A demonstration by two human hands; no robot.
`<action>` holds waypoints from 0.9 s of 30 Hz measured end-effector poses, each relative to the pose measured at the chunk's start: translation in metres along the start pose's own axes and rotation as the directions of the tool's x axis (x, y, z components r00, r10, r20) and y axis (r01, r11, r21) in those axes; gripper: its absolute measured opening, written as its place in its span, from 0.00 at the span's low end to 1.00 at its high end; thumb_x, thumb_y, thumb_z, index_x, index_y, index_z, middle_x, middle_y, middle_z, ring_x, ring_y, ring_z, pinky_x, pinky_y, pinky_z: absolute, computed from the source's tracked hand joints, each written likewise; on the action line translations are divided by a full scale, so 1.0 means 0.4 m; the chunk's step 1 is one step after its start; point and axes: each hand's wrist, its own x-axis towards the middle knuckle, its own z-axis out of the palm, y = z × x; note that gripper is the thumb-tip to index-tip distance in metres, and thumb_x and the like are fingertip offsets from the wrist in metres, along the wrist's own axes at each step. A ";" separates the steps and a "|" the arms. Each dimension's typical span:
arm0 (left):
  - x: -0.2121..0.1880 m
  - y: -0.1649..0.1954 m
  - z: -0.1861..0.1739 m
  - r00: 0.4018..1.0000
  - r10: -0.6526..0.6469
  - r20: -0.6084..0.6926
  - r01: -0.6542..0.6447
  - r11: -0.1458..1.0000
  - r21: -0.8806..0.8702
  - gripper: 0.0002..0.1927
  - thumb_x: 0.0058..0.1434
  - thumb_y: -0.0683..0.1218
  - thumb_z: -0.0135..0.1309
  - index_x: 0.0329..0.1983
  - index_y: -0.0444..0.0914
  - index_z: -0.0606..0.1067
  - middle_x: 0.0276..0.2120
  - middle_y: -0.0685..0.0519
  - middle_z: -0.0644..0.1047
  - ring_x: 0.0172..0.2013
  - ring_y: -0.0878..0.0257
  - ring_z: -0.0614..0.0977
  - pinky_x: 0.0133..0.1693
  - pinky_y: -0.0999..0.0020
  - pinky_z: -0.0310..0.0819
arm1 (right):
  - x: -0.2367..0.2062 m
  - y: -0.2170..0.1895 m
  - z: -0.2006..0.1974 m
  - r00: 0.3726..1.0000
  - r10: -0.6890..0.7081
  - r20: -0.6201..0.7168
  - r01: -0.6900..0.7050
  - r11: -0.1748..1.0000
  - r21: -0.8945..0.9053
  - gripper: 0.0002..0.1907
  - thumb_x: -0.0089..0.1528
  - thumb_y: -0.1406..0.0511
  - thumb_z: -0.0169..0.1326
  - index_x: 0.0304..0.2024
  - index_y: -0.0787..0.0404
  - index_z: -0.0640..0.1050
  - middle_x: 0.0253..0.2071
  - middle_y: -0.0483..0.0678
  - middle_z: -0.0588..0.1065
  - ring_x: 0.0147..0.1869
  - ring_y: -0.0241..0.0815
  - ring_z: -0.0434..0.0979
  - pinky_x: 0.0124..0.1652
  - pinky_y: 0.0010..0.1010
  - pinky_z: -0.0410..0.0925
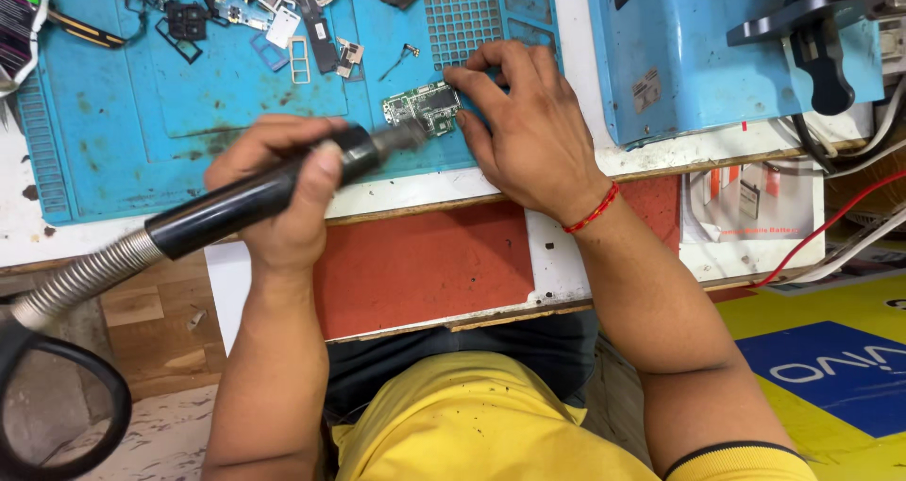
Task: The person uses a hot air gun to apply heat to a small circuit board held in place by their left hand. The person repeatedly moves the hot air gun over different sections of the board while maintaining a steady grip on the component.
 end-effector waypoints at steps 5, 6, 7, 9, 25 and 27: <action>0.000 0.004 0.009 0.998 0.017 0.065 -0.017 1.000 -0.002 0.12 0.68 0.45 0.63 0.46 0.32 0.77 0.41 0.45 0.81 0.45 0.59 0.85 0.55 0.67 0.81 | -0.001 -0.001 0.001 1.000 0.013 0.000 -0.013 1.000 0.001 0.19 0.63 0.67 0.63 0.58 0.59 0.79 0.55 0.48 0.70 0.53 0.49 0.69 0.53 0.41 0.69; -0.001 0.003 0.009 1.000 -0.009 -0.005 0.009 1.000 0.011 0.12 0.69 0.45 0.63 0.47 0.32 0.77 0.42 0.45 0.82 0.45 0.60 0.84 0.54 0.67 0.80 | -0.002 -0.002 0.001 1.000 0.006 -0.005 -0.006 1.000 -0.002 0.19 0.64 0.67 0.63 0.58 0.59 0.79 0.55 0.48 0.70 0.53 0.49 0.69 0.53 0.41 0.69; -0.001 0.002 0.011 0.996 -0.033 -0.080 0.035 0.999 0.024 0.12 0.69 0.45 0.64 0.48 0.31 0.78 0.43 0.45 0.82 0.44 0.61 0.84 0.54 0.68 0.79 | -0.002 -0.002 0.000 1.000 -0.004 -0.008 0.004 1.000 -0.004 0.20 0.64 0.67 0.63 0.58 0.59 0.79 0.55 0.48 0.70 0.54 0.50 0.69 0.53 0.41 0.69; 0.002 0.002 0.006 0.997 -0.030 -0.073 0.033 0.998 0.048 0.12 0.70 0.45 0.64 0.47 0.31 0.78 0.43 0.45 0.82 0.44 0.62 0.83 0.53 0.69 0.78 | -0.001 -0.003 0.000 1.000 0.001 -0.002 -0.001 1.000 -0.001 0.19 0.64 0.67 0.63 0.58 0.59 0.79 0.55 0.49 0.70 0.53 0.51 0.69 0.52 0.42 0.69; 0.008 0.000 0.009 0.997 0.073 -0.002 -0.072 0.988 0.135 0.12 0.67 0.47 0.64 0.46 0.34 0.79 0.42 0.46 0.82 0.41 0.63 0.83 0.48 0.71 0.80 | -0.001 -0.004 0.003 1.000 0.003 0.027 -0.002 1.000 -0.029 0.20 0.64 0.67 0.64 0.59 0.59 0.79 0.55 0.49 0.69 0.54 0.49 0.69 0.52 0.41 0.70; 0.006 0.000 0.008 0.998 0.062 -0.019 -0.059 0.993 0.104 0.12 0.68 0.47 0.64 0.46 0.33 0.78 0.43 0.46 0.82 0.42 0.62 0.84 0.49 0.70 0.80 | -0.001 -0.005 0.004 1.000 0.007 0.028 -0.006 1.000 -0.029 0.20 0.64 0.67 0.64 0.59 0.58 0.79 0.55 0.49 0.69 0.54 0.48 0.69 0.52 0.41 0.70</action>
